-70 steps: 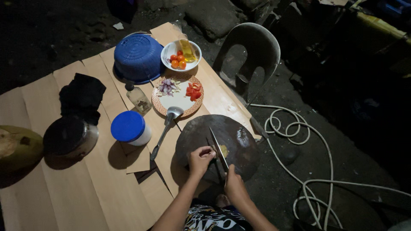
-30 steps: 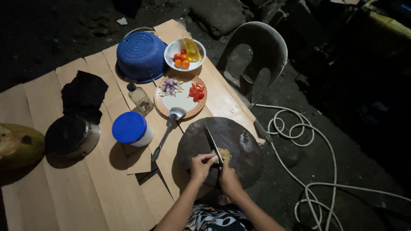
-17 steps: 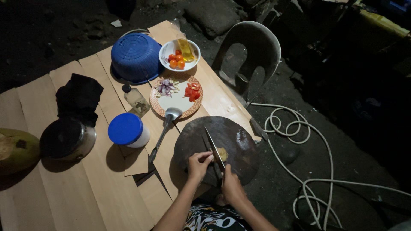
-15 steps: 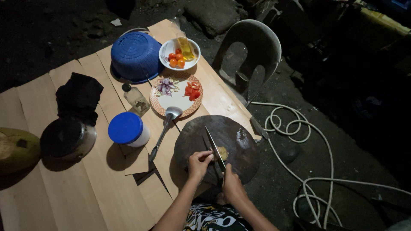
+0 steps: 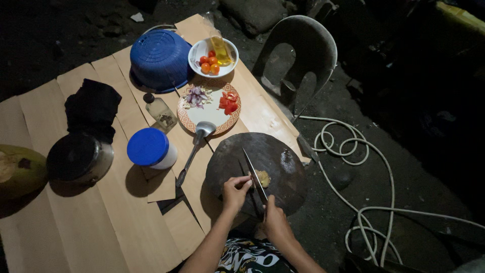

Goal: The person places ginger onto a cutting board and slices it using a knife.

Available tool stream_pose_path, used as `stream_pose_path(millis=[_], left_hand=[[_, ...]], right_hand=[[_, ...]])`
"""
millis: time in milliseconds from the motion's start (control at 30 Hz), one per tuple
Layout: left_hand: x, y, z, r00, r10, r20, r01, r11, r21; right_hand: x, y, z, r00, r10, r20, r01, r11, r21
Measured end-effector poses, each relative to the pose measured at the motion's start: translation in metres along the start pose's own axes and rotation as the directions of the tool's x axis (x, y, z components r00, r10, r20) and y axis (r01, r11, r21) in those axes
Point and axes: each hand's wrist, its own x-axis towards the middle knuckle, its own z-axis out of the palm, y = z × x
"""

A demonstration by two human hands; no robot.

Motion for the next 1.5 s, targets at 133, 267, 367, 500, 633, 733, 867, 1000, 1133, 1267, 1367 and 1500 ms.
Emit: stream_pose_path(millis=[133, 267, 367, 500, 633, 733, 867, 1000, 1133, 1267, 1367, 1500], left_hand=[[0.002, -0.006, 0.004, 1.000, 0.013, -0.008, -0.014, 0.994, -0.105], [0.002, -0.006, 0.003, 1.000, -0.014, -0.012, 0.013, 0.997, -0.072], [0.000, -0.005, 0.005, 0.998, -0.056, 0.001, 0.055, 0.995, -0.088], [0.001, -0.004, 0.005, 0.998, -0.063, -0.013, 0.061, 0.992, -0.113], [-0.003, 0.004, 0.000, 0.998, -0.069, -0.010, 0.068, 0.995, -0.070], [-0.003, 0.010, -0.003, 0.997, -0.071, 0.004, 0.071, 0.997, -0.042], [-0.003, 0.009, -0.003, 0.999, -0.039, -0.003, 0.039, 0.999, -0.026], [-0.001, 0.007, -0.003, 1.000, -0.008, -0.002, 0.008, 1.000, -0.012], [0.001, 0.001, -0.003, 1.000, -0.005, -0.023, 0.004, 1.000, -0.011], [0.003, -0.007, 0.000, 0.998, 0.061, -0.014, -0.061, 0.998, -0.007], [0.006, -0.015, 0.004, 0.996, 0.083, -0.031, -0.084, 0.996, -0.024], [0.004, -0.014, 0.005, 0.997, 0.042, -0.062, -0.046, 0.997, -0.059]], right_hand=[[-0.004, 0.001, -0.001, 0.993, -0.099, -0.066, 0.102, 0.994, 0.039], [-0.006, -0.004, -0.007, 0.998, -0.049, -0.026, 0.051, 0.996, 0.075], [-0.006, -0.009, -0.010, 1.000, 0.015, 0.014, -0.016, 0.999, 0.046], [-0.009, -0.007, -0.010, 0.995, -0.096, -0.031, 0.097, 0.994, 0.041], [-0.006, -0.007, -0.011, 0.996, -0.083, 0.014, 0.083, 0.996, 0.020], [-0.003, -0.006, -0.011, 0.996, -0.039, 0.081, 0.040, 0.999, -0.019], [0.013, 0.001, -0.003, 0.996, -0.094, 0.004, 0.094, 0.995, 0.026], [0.028, 0.012, 0.008, 0.989, -0.141, -0.049, 0.145, 0.986, 0.085], [0.056, 0.026, 0.030, 0.972, -0.223, -0.075, 0.227, 0.973, 0.045], [0.085, 0.022, 0.042, 0.963, -0.231, -0.139, 0.242, 0.968, 0.070], [0.086, 0.019, 0.043, 0.947, -0.258, -0.192, 0.279, 0.956, 0.092], [0.086, 0.027, 0.043, 0.940, -0.299, -0.162, 0.310, 0.950, 0.041]])
